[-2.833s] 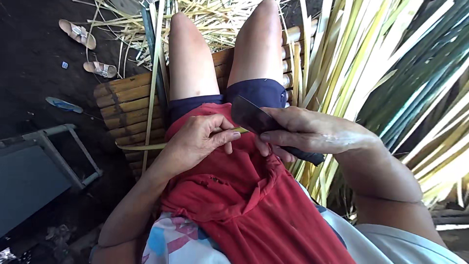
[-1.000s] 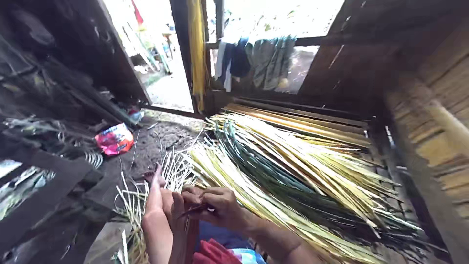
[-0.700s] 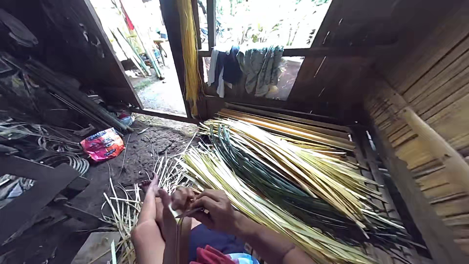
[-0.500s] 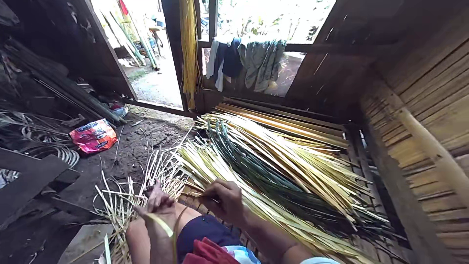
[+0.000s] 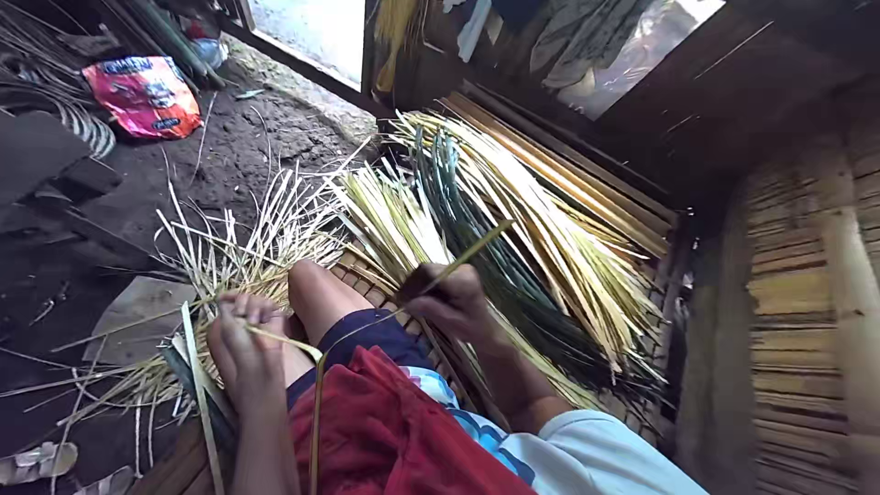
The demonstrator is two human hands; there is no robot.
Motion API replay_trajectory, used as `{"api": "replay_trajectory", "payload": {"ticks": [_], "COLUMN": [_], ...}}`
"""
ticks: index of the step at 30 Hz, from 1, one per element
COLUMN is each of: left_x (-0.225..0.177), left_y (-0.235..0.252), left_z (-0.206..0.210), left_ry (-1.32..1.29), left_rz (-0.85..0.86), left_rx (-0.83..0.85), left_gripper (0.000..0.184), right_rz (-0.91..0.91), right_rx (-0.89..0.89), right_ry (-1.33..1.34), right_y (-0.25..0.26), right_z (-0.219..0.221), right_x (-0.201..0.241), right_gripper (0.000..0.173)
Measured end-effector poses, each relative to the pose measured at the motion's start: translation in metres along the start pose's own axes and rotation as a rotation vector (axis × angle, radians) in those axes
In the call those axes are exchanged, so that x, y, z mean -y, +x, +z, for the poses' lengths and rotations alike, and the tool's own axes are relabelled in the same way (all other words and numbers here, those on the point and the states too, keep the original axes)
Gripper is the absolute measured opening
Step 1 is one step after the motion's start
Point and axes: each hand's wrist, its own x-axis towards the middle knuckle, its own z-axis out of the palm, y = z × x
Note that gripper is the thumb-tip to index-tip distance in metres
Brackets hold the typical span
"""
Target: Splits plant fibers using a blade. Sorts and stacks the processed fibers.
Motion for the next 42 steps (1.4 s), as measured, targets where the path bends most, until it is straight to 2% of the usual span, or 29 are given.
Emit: {"api": "replay_trajectory", "payload": {"ticks": [1, 2, 3, 4, 6, 8, 10, 12, 13, 15, 17, 20, 21, 23, 25, 26, 27, 28, 30, 31, 33, 35, 38, 39, 40, 42], "left_x": [0.001, 0.005, 0.011, 0.018, 0.032, 0.039, 0.032, 0.032, 0.033, 0.029, 0.013, -0.009, -0.010, -0.006, 0.009, 0.019, 0.024, 0.027, 0.027, 0.028, 0.029, 0.020, 0.005, 0.003, 0.006, 0.020], "left_y": [0.013, 0.016, 0.008, -0.009, -0.035, -0.053, -0.061, -0.058, -0.056, -0.049, -0.035, 0.012, 0.018, -0.006, -0.047, -0.061, -0.074, -0.079, -0.076, -0.067, -0.041, -0.020, 0.012, 0.016, 0.015, -0.001], "left_z": [-0.022, -0.025, -0.009, 0.020, 0.060, 0.075, 0.089, 0.095, 0.094, 0.084, 0.069, 0.019, 0.005, 0.018, 0.056, 0.070, 0.082, 0.091, 0.095, 0.094, 0.099, 0.095, 0.060, 0.053, 0.051, 0.056], "left_ry": [-0.054, -0.063, -0.006, 0.101, 0.265, 0.190, 0.171, 0.330, 0.392, 0.439, 0.240, -0.115, -0.175, -0.018, 0.241, 0.279, 0.272, 0.212, 0.129, 0.135, 0.107, 0.098, -0.010, -0.050, -0.062, -0.041], "left_rz": [0.031, 0.032, 0.008, -0.042, -0.145, -0.246, -0.266, -0.202, -0.194, -0.184, -0.160, -0.020, 0.034, -0.011, -0.172, -0.261, -0.371, -0.456, -0.443, -0.388, -0.312, -0.295, -0.189, -0.168, -0.176, -0.284], "left_rx": [-0.058, -0.093, -0.082, -0.006, 0.265, 0.393, 0.242, 0.027, -0.018, 0.015, -0.007, -0.294, -0.320, -0.194, 0.156, 0.259, 0.293, 0.276, 0.203, 0.153, -0.026, -0.184, -0.384, -0.401, -0.350, -0.055], "left_gripper": [0.043, 0.044, 0.046, 0.051, 0.066, 0.055, 0.055, 0.053, 0.049, 0.048, 0.049, 0.053, 0.053, 0.054, 0.051, 0.045, 0.044, 0.048, 0.050, 0.050, 0.050, 0.048, 0.048, 0.049, 0.050, 0.055], "right_rz": [0.007, 0.003, -0.005, -0.013, -0.002, 0.061, 0.160, 0.188, 0.166, 0.151, 0.200, 0.196, 0.157, 0.165, 0.254, 0.315, 0.382, 0.430, 0.512, 0.504, 0.352, 0.265, 0.122, 0.086, 0.080, 0.127], "right_rx": [-0.047, -0.075, -0.098, -0.124, -0.196, -0.199, -0.092, 0.087, 0.154, 0.199, 0.175, 0.029, -0.002, -0.018, -0.074, -0.098, -0.109, -0.083, 0.073, 0.162, 0.301, 0.378, 0.487, 0.499, 0.487, 0.364], "right_ry": [-0.005, -0.046, -0.118, -0.210, -0.375, -0.321, -0.119, 0.014, -0.001, 0.015, 0.137, 0.271, 0.278, 0.130, -0.164, -0.233, -0.229, -0.188, -0.031, 0.013, -0.017, 0.019, 0.174, 0.196, 0.153, -0.119], "right_y": [-0.001, 0.001, 0.007, 0.015, 0.033, 0.039, 0.037, 0.026, 0.021, 0.012, 0.006, -0.001, 0.001, 0.016, 0.040, 0.052, 0.061, 0.065, 0.050, 0.038, 0.016, 0.007, 0.004, 0.006, 0.010, 0.025], "right_z": [-0.010, -0.014, -0.012, -0.008, 0.002, 0.008, 0.021, 0.044, 0.054, 0.056, 0.035, -0.019, -0.029, -0.032, -0.026, -0.022, -0.018, -0.011, 0.015, 0.035, 0.064, 0.058, 0.022, 0.018, 0.019, 0.025], "right_x": [0.002, 0.000, -0.004, -0.010, -0.022, -0.031, -0.034, -0.037, -0.039, -0.043, -0.032, -0.009, -0.008, -0.013, -0.026, -0.033, -0.036, -0.038, -0.038, -0.040, -0.049, -0.044, -0.018, -0.015, -0.016, -0.029], "right_gripper": [0.022, 0.022, 0.022, 0.022, 0.020, 0.018, 0.018, 0.017, 0.021, 0.025, 0.023, 0.016, 0.017, 0.019, 0.024, 0.024, 0.025, 0.029, 0.032, 0.026, 0.027, 0.029, 0.036, 0.037, 0.036, 0.040]}}
